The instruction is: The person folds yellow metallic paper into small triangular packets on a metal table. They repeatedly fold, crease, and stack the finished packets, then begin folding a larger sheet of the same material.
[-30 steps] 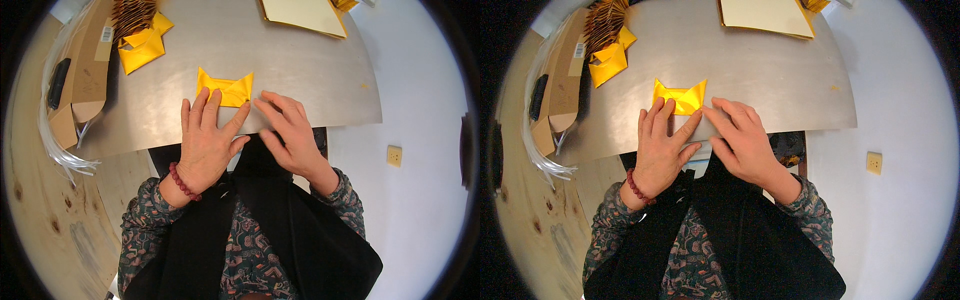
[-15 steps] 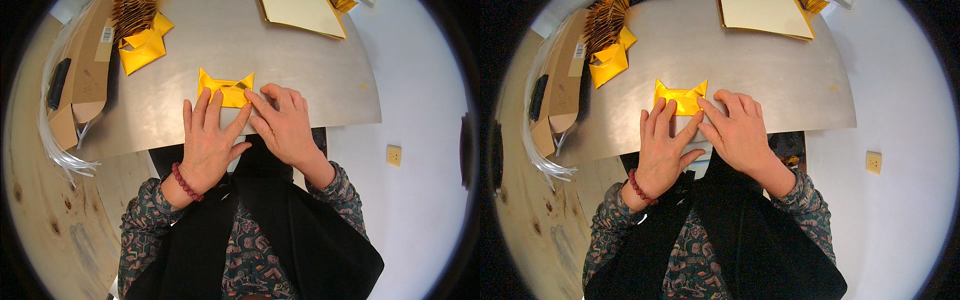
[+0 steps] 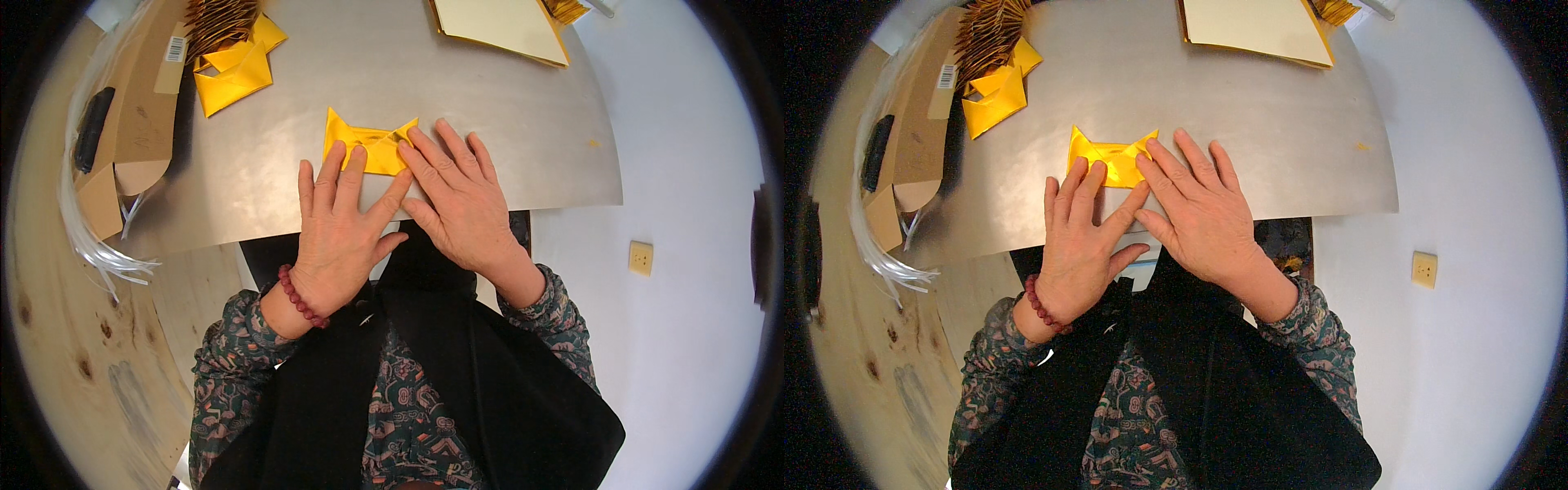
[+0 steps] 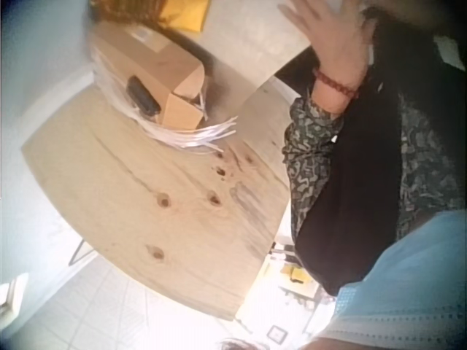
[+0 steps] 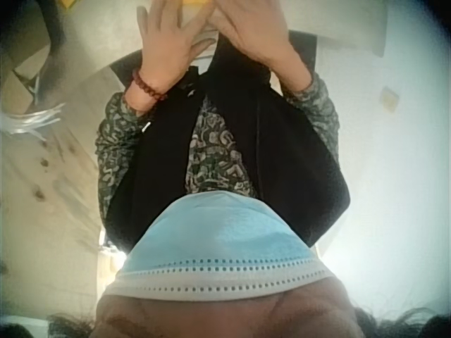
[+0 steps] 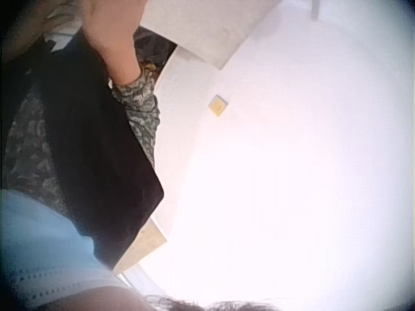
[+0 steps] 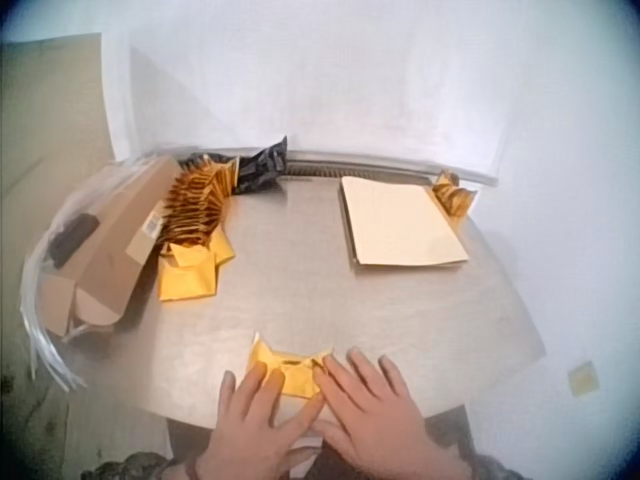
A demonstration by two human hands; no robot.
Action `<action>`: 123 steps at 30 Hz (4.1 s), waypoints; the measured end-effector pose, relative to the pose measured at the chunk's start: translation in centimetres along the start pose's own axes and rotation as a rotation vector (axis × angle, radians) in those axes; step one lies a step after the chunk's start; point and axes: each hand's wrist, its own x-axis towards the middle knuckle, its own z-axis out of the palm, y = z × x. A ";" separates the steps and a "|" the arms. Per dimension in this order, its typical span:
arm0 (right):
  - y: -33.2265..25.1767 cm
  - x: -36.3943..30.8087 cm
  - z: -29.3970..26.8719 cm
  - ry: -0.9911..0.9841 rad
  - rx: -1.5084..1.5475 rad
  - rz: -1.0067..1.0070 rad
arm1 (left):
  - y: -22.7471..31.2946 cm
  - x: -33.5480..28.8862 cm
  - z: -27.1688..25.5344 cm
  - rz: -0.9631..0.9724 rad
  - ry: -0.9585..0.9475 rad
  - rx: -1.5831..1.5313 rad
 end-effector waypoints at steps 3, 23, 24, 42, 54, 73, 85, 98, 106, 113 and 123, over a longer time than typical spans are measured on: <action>0.3 0.1 -0.1 -0.023 0.012 -0.015 | -0.2 0.0 -0.1 0.004 -0.005 -0.034; 2.1 0.0 -0.7 -0.139 0.107 -0.106 | -2.6 -0.3 -1.7 0.024 -0.004 -0.142; 2.2 0.0 -0.7 -0.148 0.116 -0.102 | -2.7 -0.3 -1.8 0.026 -0.009 -0.147; 2.7 0.5 -1.5 -0.203 0.175 -0.269 | -4.1 -0.1 -2.3 0.029 -0.034 -0.138; 3.7 0.3 -1.9 -0.255 0.265 -0.284 | -4.1 0.0 -2.6 0.007 -0.101 -0.126; 4.0 -0.1 -1.5 -0.205 0.307 -0.314 | 0.0 0.1 -2.7 0.096 0.027 -0.191; 4.8 -0.6 -2.0 -0.166 0.409 -0.320 | 0.5 0.2 -0.9 0.079 0.046 -0.103; 4.1 -0.7 -1.9 0.022 0.428 -0.249 | 1.0 -0.4 -0.5 0.077 0.011 -0.111; 3.1 -0.6 -1.4 0.008 0.229 -0.211 | 1.2 -0.4 -0.6 0.065 0.000 -0.124; 3.1 -0.5 -1.2 0.002 0.247 -0.110 | 1.1 -0.6 -0.5 0.070 -0.004 -0.145; 2.6 -0.7 -1.3 0.101 0.318 -0.048 | 1.4 -0.8 0.0 0.084 0.106 -0.109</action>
